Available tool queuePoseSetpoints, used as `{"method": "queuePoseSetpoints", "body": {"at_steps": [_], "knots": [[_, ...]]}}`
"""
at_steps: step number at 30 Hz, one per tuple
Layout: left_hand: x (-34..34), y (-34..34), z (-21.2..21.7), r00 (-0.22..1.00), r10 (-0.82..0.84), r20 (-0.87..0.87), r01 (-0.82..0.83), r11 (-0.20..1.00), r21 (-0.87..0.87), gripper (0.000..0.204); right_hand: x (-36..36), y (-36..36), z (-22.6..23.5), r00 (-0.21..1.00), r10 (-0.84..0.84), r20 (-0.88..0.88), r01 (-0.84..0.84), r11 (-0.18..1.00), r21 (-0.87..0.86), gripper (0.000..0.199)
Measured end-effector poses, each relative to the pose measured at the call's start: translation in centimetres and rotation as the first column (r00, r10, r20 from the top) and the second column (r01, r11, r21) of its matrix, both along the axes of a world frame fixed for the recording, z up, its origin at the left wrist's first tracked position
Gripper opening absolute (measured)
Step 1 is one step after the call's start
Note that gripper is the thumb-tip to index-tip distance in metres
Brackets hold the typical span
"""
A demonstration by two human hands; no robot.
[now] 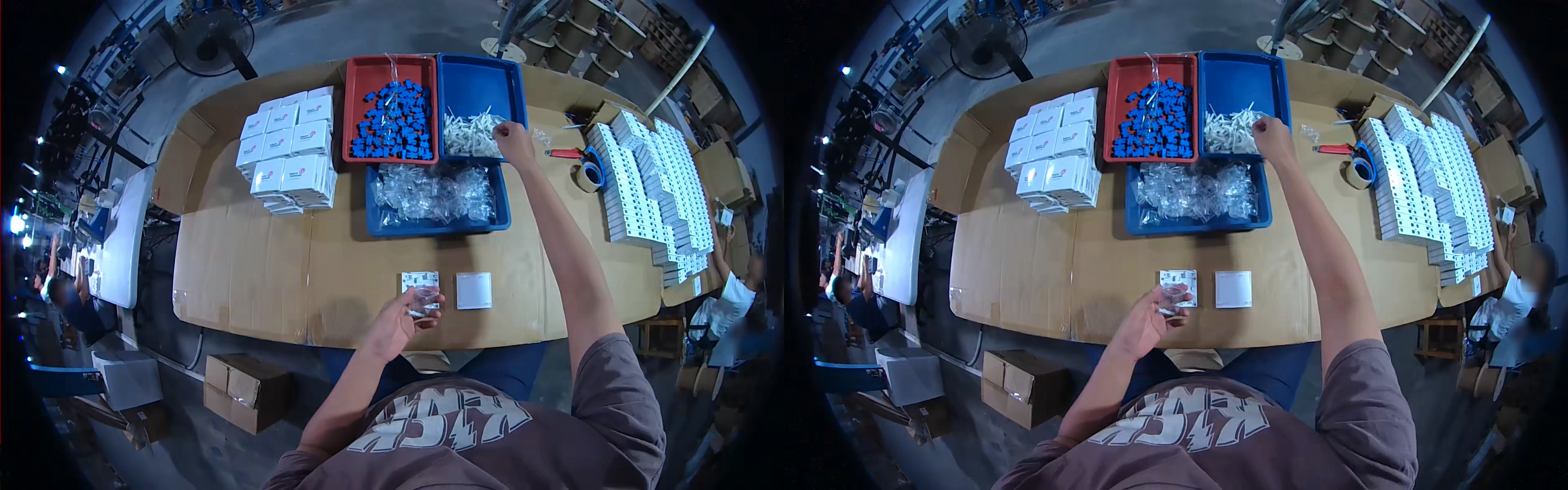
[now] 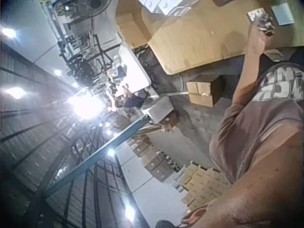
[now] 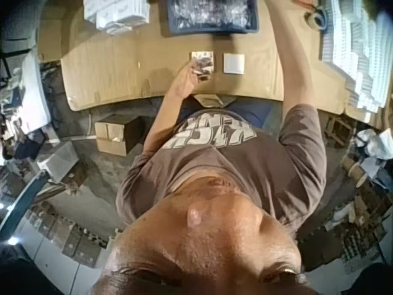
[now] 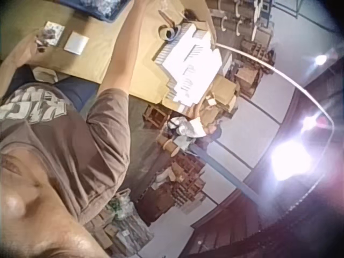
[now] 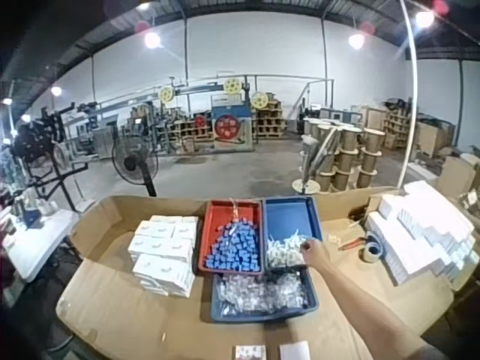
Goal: Packing electronic components into small plastic bags and then into boxes.
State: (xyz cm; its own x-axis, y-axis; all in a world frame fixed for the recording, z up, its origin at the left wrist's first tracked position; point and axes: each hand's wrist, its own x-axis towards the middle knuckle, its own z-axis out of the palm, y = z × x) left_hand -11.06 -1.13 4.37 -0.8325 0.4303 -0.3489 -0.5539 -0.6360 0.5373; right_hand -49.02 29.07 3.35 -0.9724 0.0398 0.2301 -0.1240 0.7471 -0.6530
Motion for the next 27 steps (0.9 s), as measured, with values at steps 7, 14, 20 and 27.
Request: {"method": "queuePoseSetpoints", "body": {"at_steps": [7, 14, 20, 27], "knots": [[-0.4, 0.0, -2.2, 0.996, 0.004, 0.092, -0.012, 0.996, 0.087, 0.047, -4.3, -2.9, -0.2, 0.948, -0.295, 0.117, 0.252, 0.924, 0.288, 0.037], [-2.0, 0.6, -2.2, 0.999, -0.028, 0.042, 0.026, 0.999, 0.046, 0.047, -5.0, -2.5, 0.5, 0.925, -0.354, 0.138, 0.329, 0.928, 0.172, 0.039], [-2.5, 0.5, -1.0, 0.999, -0.017, 0.030, 0.013, 0.991, 0.132, 0.046, 0.9, -2.6, 4.3, 0.977, 0.147, 0.152, 0.071, 0.448, -0.891, 0.023], [-2.4, 1.2, -1.3, 0.997, -0.063, 0.045, 0.057, 0.991, 0.122, 0.051, 12.4, -4.1, 10.0, 0.905, 0.426, 0.009, -0.034, 0.094, -0.995, 0.016]]}}
